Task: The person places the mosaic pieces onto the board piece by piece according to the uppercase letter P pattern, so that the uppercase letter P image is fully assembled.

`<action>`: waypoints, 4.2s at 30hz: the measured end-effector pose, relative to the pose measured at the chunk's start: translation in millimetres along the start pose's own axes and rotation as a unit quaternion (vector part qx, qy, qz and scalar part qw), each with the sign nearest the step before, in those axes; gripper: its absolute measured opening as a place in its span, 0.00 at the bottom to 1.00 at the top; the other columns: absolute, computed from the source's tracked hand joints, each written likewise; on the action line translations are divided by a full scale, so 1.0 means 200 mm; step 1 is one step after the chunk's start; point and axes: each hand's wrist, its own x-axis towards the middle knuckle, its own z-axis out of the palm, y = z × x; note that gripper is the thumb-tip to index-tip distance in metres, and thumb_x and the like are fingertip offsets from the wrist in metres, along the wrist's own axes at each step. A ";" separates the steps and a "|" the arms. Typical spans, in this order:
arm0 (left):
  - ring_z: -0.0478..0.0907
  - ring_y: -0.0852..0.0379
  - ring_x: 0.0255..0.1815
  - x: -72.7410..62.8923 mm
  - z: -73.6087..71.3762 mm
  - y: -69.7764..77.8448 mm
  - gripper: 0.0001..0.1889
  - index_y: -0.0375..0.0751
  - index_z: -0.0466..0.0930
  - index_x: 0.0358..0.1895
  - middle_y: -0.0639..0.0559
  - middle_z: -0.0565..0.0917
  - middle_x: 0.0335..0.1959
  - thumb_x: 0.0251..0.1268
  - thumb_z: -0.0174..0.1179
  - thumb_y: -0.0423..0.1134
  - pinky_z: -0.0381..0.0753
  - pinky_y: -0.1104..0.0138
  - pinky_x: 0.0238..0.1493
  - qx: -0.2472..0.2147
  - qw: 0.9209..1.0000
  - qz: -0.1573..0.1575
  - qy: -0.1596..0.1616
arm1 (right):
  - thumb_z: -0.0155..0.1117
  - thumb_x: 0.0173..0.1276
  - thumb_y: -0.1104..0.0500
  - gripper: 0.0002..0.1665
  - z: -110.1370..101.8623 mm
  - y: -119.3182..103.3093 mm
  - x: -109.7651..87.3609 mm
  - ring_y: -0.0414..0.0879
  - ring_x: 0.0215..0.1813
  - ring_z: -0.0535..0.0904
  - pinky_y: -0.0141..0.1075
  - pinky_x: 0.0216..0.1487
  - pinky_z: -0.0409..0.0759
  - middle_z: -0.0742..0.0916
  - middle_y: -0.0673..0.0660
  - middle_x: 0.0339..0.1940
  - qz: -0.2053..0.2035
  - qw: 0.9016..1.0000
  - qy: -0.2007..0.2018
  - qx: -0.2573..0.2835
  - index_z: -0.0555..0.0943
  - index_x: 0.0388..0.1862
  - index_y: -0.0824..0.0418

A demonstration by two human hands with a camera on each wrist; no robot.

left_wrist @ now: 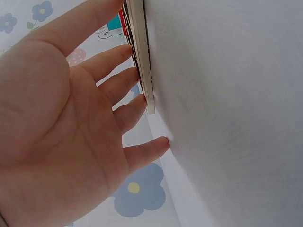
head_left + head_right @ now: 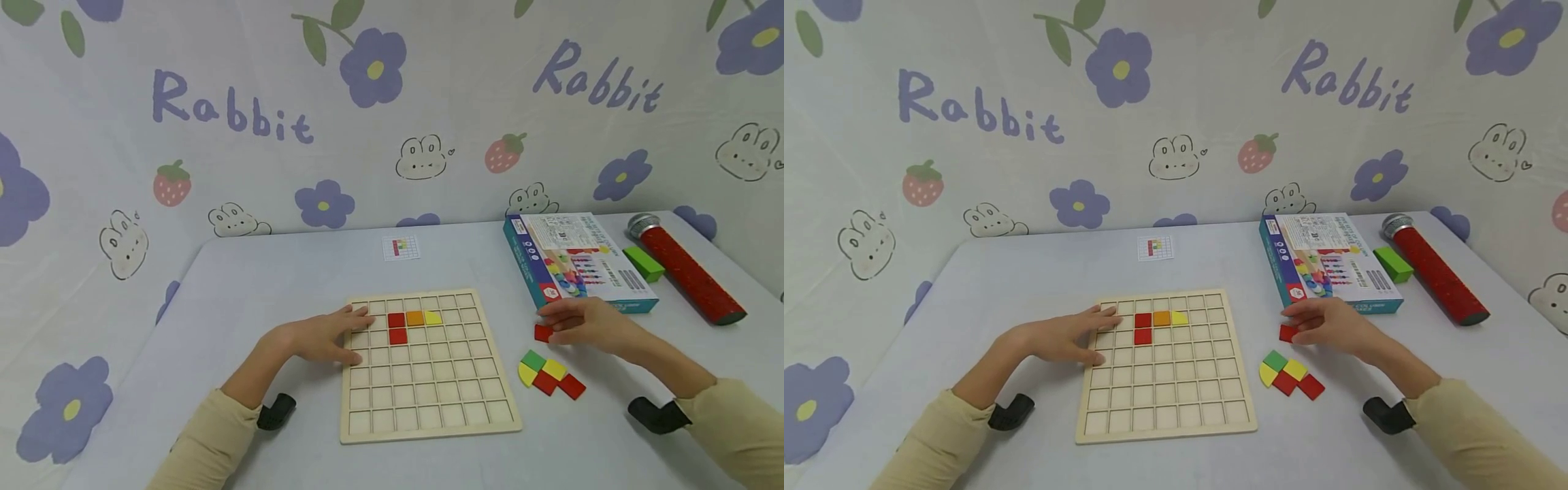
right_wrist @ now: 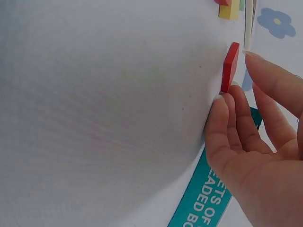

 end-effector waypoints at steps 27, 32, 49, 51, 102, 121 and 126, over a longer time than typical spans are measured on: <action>0.36 0.47 0.76 0.00 0.00 0.00 0.38 0.45 0.55 0.75 0.49 0.48 0.77 0.66 0.60 0.49 0.46 0.48 0.69 0.003 1.000 -0.005 0.000 | 0.65 0.65 0.63 0.17 0.04 -0.04 0.02 0.49 0.42 0.76 0.32 0.36 0.79 0.84 0.56 0.42 -0.020 0.997 0.009 -0.072 0.80 0.52 0.66; 0.36 0.47 0.76 0.00 0.00 0.00 0.38 0.45 0.54 0.75 0.49 0.47 0.77 0.65 0.61 0.49 0.46 0.48 0.70 -0.002 1.000 -0.007 -0.002 | 0.64 0.66 0.60 0.18 0.03 -0.08 0.02 0.50 0.42 0.79 0.35 0.38 0.81 0.85 0.58 0.42 -0.017 0.999 0.012 -0.028 0.79 0.52 0.67; 0.35 0.50 0.76 0.01 0.00 0.01 0.38 0.50 0.55 0.75 0.53 0.47 0.77 0.65 0.61 0.49 0.47 0.49 0.70 -0.001 1.000 -0.024 0.000 | 0.68 0.63 0.57 0.20 0.16 -0.25 0.08 0.52 0.44 0.82 0.37 0.44 0.81 0.86 0.59 0.41 0.022 0.992 -0.058 0.107 0.78 0.49 0.68; 0.36 0.51 0.76 0.01 0.00 0.01 0.38 0.51 0.55 0.75 0.54 0.48 0.77 0.64 0.61 0.49 0.47 0.49 0.70 0.001 1.000 -0.028 0.001 | 0.69 0.63 0.57 0.20 0.19 -0.28 0.09 0.51 0.43 0.83 0.37 0.44 0.81 0.86 0.59 0.41 0.023 0.991 -0.064 0.117 0.78 0.49 0.68; 0.37 0.51 0.76 0.01 0.00 0.01 0.37 0.51 0.56 0.75 0.53 0.49 0.77 0.65 0.60 0.49 0.47 0.49 0.70 0.015 1.000 -0.022 0.000 | 0.71 0.59 0.64 0.11 0.75 -0.64 0.30 0.44 0.24 0.82 0.34 0.30 0.82 0.85 0.57 0.29 0.084 0.984 -0.035 0.151 0.83 0.40 0.66; 0.38 0.50 0.76 0.01 0.00 0.01 0.37 0.48 0.57 0.74 0.51 0.49 0.77 0.65 0.61 0.48 0.47 0.49 0.70 0.005 1.000 -0.019 0.003 | 0.62 0.69 0.59 0.21 0.62 -0.56 0.28 0.49 0.45 0.83 0.38 0.48 0.79 0.85 0.59 0.47 0.040 0.970 -0.135 0.198 0.78 0.56 0.70; 0.37 0.50 0.76 0.01 0.00 0.02 0.37 0.48 0.56 0.75 0.51 0.48 0.77 0.65 0.61 0.49 0.48 0.49 0.70 0.011 1.000 -0.020 0.002 | 0.63 0.68 0.56 0.24 0.53 -0.50 0.25 0.49 0.48 0.82 0.38 0.50 0.78 0.84 0.59 0.51 0.036 0.972 -0.149 0.177 0.77 0.58 0.69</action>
